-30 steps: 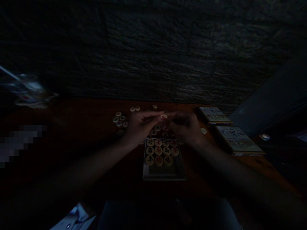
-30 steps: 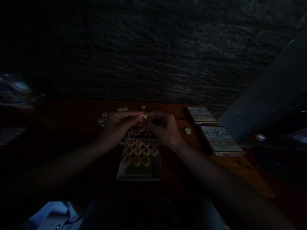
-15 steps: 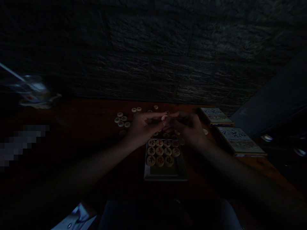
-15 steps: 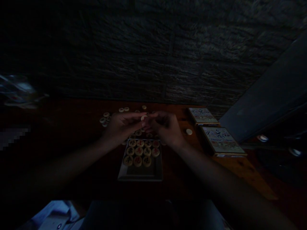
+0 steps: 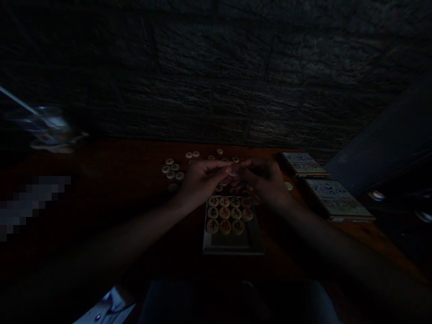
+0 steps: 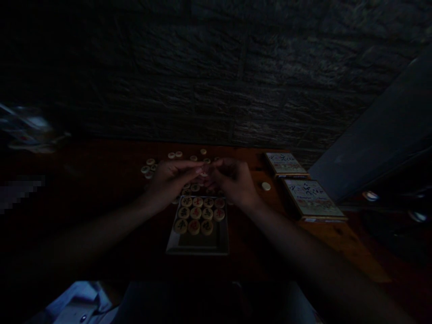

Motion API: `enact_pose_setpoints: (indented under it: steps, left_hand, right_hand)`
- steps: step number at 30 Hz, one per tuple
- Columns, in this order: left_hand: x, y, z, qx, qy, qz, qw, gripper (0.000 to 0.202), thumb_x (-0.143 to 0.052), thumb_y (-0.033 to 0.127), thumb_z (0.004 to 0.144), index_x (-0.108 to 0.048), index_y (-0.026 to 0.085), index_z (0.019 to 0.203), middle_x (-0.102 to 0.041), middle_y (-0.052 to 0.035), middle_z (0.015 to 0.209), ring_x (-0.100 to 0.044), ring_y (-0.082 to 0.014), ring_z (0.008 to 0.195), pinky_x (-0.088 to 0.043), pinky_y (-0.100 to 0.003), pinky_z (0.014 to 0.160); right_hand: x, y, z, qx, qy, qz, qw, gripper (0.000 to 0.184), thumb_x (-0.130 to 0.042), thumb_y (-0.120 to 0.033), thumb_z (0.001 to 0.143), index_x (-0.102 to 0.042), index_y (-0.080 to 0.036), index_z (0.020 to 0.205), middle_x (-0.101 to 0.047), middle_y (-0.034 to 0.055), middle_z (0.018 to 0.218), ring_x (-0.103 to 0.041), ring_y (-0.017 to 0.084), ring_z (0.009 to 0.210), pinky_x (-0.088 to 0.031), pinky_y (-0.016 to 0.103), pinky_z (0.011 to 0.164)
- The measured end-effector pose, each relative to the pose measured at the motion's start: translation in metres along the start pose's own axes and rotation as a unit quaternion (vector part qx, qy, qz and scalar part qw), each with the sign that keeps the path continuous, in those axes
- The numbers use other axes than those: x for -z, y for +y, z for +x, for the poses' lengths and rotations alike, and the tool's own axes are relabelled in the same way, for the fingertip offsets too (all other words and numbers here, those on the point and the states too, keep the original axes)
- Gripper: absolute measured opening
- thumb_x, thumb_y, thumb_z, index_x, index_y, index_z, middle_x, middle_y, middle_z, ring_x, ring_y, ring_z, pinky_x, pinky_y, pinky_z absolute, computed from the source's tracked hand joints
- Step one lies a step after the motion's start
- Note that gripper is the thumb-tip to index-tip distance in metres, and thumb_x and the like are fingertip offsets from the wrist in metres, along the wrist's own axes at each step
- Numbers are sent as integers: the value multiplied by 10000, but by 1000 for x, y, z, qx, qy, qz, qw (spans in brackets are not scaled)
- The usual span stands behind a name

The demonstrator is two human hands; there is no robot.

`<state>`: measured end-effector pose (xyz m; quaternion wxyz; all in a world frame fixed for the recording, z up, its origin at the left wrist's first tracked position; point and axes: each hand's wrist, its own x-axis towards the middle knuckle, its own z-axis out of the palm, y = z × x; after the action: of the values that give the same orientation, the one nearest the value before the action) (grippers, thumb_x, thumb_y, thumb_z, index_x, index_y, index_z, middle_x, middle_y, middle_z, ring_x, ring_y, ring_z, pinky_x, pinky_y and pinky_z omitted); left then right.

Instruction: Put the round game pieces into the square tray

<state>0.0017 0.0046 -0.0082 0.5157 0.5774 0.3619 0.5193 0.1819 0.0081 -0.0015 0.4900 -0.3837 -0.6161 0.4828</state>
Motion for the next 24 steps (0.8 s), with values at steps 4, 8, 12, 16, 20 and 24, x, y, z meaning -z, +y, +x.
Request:
enact_pose_setpoints:
  steps: [4, 8, 12, 16, 20, 24]
  left_hand:
    - [0, 1, 2, -9, 37, -27, 999, 231, -806, 275, 826, -808, 160, 1027, -816, -87, 1032, -781, -191, 885, -633, -324, 866]
    - [-1, 2, 1, -16, 47, -34, 998, 234, -828, 304, 809, -810, 148, 982, -815, -90, 1017, -775, -207, 914, -630, -345, 885]
    - [-2, 2, 0, -5, 35, -39, 999, 288, -863, 334, 773, -804, 136, 975, -814, -97, 996, -772, -208, 876, -637, -330, 823]
    - [-1, 1, 1, 23, 2, -85, 996, 226, -834, 332, 812, -796, 147, 936, -809, -79, 939, -770, -178, 830, -629, -293, 788]
    - [0, 1, 2, 72, -30, -148, 986, 240, -838, 342, 811, -786, 144, 937, -803, -74, 912, -772, -185, 836, -628, -317, 814]
    - [1, 3, 3, 90, -57, -170, 980, 231, -838, 339, 810, -796, 138, 916, -805, -81, 905, -761, -171, 820, -611, -298, 804]
  right_hand:
    - [3, -2, -2, 72, -4, -98, 993, 265, -780, -377, 871, -781, -178, 1046, -795, 60, 867, -752, 166, 694, -629, 281, 653]
    - [8, -1, -4, 207, 17, -263, 942, 287, -785, -264, 863, -766, -216, 1145, -785, 62, 995, -750, 183, 812, -605, 294, 709]
    - [10, -4, -5, 273, 25, -316, 908, 198, -786, -220, 855, -782, -197, 1052, -765, 50, 904, -728, 168, 758, -576, 273, 664]
    - [9, -6, -7, 248, 33, -308, 918, 205, -766, -230, 865, -775, -176, 1063, -783, 43, 867, -719, 151, 684, -553, 247, 597]
    - [10, -7, -9, 223, 27, -294, 929, 282, -755, -237, 869, -762, -185, 1147, -791, 31, 854, -714, 143, 658, -542, 232, 568]
    - [11, -8, -9, 238, 11, -281, 930, 283, -747, -248, 887, -756, -199, 1166, -768, 17, 817, -684, 130, 643, -532, 237, 580]
